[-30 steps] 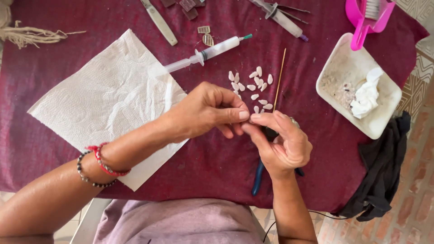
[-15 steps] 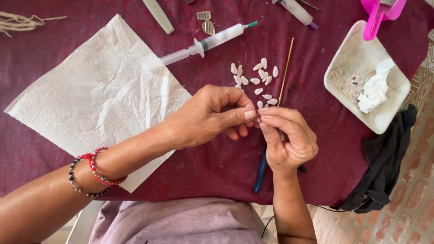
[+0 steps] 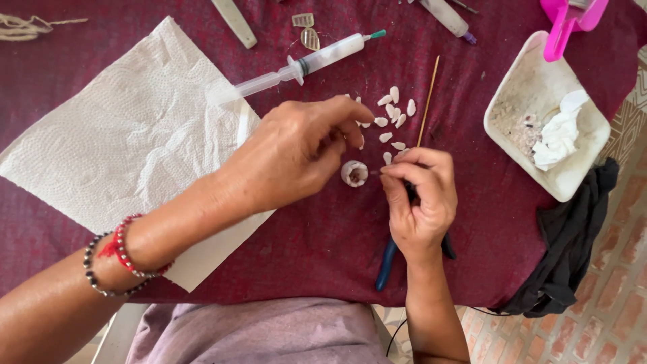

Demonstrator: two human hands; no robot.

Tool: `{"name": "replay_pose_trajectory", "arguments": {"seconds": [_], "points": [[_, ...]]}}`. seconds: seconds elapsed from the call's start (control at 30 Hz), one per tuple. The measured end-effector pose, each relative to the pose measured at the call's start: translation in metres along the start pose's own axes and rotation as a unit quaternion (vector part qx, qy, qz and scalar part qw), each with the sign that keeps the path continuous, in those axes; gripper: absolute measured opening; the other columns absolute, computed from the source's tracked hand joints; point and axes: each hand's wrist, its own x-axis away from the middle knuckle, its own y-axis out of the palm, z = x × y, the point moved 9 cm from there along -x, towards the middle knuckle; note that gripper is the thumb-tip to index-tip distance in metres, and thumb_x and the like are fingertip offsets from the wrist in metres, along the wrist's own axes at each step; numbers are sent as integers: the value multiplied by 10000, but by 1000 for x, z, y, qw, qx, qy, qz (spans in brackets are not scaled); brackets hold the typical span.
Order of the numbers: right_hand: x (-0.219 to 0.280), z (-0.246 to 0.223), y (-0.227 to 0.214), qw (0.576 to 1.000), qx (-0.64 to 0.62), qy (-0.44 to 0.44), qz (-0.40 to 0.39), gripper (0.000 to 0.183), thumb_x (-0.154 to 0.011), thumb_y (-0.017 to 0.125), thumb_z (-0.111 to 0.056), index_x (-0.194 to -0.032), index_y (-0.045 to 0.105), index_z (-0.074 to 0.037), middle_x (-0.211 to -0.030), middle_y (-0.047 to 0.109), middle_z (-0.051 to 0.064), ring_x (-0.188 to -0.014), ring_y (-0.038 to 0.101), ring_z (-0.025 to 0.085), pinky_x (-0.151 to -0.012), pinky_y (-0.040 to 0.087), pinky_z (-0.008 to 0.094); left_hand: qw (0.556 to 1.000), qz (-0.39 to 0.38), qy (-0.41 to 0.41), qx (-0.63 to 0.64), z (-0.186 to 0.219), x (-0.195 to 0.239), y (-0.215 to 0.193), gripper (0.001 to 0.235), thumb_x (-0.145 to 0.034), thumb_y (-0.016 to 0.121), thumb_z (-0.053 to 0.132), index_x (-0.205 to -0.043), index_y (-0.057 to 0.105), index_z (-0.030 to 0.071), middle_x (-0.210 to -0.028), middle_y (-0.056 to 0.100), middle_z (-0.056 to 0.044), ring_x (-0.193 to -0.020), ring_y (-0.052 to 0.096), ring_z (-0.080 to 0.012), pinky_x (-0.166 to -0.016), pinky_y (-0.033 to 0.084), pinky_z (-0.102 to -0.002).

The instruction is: Assembling small craft flowers by attaching petals to a base using tools

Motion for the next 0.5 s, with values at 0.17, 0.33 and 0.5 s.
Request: {"name": "replay_pose_trajectory", "arguments": {"seconds": [0.17, 0.33, 0.5], "points": [[10, 5, 7, 1000, 12, -3, -27, 101, -1007, 676, -73, -1013, 708, 23, -1055, 586, 168, -992, 631, 296, -912, 564, 390, 989, -89, 20, -113, -12, 9, 27, 567, -774, 618, -5, -1324, 487, 46, -1018, 717, -75, -998, 661, -311, -777, 541, -432], [11, 8, 9, 999, 7, 3, -33, 104, -1006, 682, -81, -1021, 712, 18, -1062, 578, 167, -985, 639, 288, -841, 569, 352, 978, -130, 38, -160, -13, 11, 41, 757, -730, 827, 103, -1387, 460, 16, -1071, 667, -94, -1041, 600, -324, -834, 498, -428], [10, 8, 14, 999, 3, 2, -46, 65, -983, 718, -30, -1017, 713, 25, -1049, 574, 168, -958, 633, 279, -810, 565, 342, 981, -114, 21, -158, -19, 13, 43, 672, -832, 799, 179, -1408, 468, 76, -1061, 705, -59, -1040, 607, -332, -793, 504, -463]]}}
